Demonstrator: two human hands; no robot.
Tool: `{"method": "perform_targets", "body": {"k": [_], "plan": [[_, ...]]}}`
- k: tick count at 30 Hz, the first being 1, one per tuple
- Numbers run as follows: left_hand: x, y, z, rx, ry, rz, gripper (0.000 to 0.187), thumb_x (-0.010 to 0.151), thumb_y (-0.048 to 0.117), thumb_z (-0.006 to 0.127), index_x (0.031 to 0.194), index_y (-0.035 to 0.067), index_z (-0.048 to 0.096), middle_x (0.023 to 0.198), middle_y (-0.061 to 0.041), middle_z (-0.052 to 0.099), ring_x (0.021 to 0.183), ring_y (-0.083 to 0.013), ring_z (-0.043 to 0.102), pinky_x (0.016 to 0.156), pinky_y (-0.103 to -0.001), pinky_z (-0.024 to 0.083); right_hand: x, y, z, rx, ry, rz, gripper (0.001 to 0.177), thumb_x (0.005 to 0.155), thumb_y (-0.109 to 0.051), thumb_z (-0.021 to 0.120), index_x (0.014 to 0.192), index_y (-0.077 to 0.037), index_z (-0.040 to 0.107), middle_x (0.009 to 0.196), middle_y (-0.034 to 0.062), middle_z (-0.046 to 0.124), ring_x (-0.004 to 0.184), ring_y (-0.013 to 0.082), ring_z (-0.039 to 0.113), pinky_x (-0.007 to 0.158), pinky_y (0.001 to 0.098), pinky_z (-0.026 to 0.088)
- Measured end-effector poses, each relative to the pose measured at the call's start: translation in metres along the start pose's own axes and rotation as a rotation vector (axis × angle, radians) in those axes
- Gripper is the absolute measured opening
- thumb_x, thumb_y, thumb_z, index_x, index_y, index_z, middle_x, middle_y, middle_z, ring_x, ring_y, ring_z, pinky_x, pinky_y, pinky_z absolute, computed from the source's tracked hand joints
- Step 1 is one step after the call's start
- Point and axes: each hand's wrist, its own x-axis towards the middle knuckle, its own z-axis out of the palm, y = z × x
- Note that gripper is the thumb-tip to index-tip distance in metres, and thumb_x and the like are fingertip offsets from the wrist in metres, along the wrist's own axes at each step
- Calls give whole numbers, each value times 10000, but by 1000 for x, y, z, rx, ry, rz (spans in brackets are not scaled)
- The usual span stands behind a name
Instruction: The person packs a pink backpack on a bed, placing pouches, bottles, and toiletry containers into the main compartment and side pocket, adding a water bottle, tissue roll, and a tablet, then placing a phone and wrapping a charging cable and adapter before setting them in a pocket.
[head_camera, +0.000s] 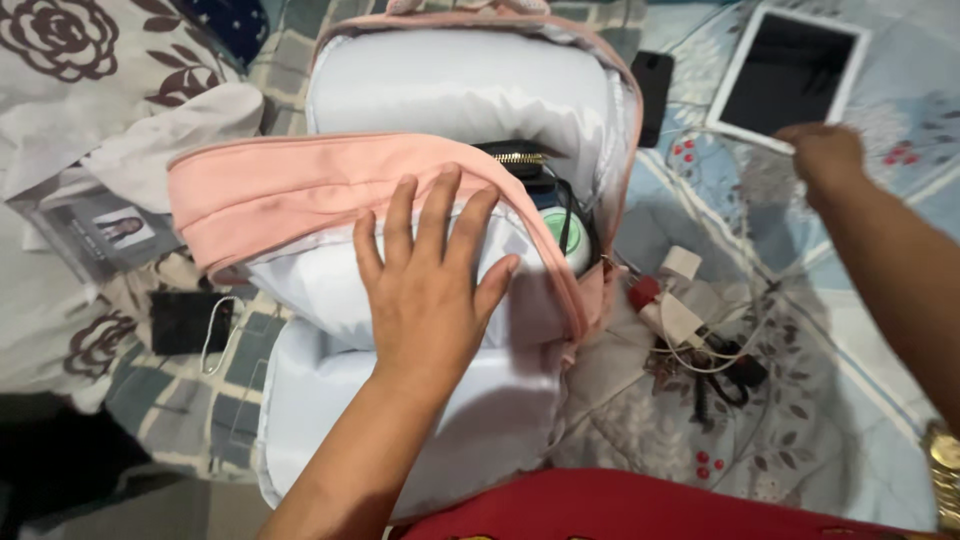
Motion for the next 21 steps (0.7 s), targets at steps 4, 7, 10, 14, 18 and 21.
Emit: {"method": "perform_targets", "body": {"k": [4,7,10,14,18,21], "plan": [[6,2,0,45,-2,-13,546,906,399,751,1398,214,599,1516,-64,504,1435,-346,416,1168,-623,255,26,14,16,136,63,276,233,1047,-136,578,1220,-54,710,1060,153,696,828,288,628,690,486,483],[12,3,1,58,-20,-18,508,927,385,733,1389,214,608,1508,-63,516,1432,-338,421,1171,-612,258,28,38,19,596,-100,571,234,1057,-140,583,1241,-26,671,1117,180,694,917,318,645,766,519,501],[15,4,1,73,-39,-17,484,942,372,713,1389,217,612,1506,-62,520,1436,-336,423,1173,-603,253,30,50,21,1035,-134,679,248,1066,-143,588,1263,2,631,1175,208,693,1006,348,661,842,552,519],[20,5,1,87,-50,-13,474,950,367,701,1390,216,613,1510,-65,519,1430,-338,423,1172,-599,248,48,31,18,1474,-43,633,284,1078,-148,596,1291,39,579,1252,245,690,1124,389,684,943,596,544],[17,3,2,83,-45,-14,466,965,365,699,1398,214,613,1518,-63,518,1438,-334,421,1180,-592,250,46,20,29,1745,106,567,287,1094,-108,663,1291,73,559,1297,279,718,1204,420,719,1052,630,571],[15,1,3,64,-50,-12,471,960,357,699,1401,216,608,1518,-64,518,1437,-336,422,1176,-593,254,48,15,25,1337,165,530,238,1012,-159,596,1154,-12,718,1121,184,702,1007,351,721,1005,586,543]]}}
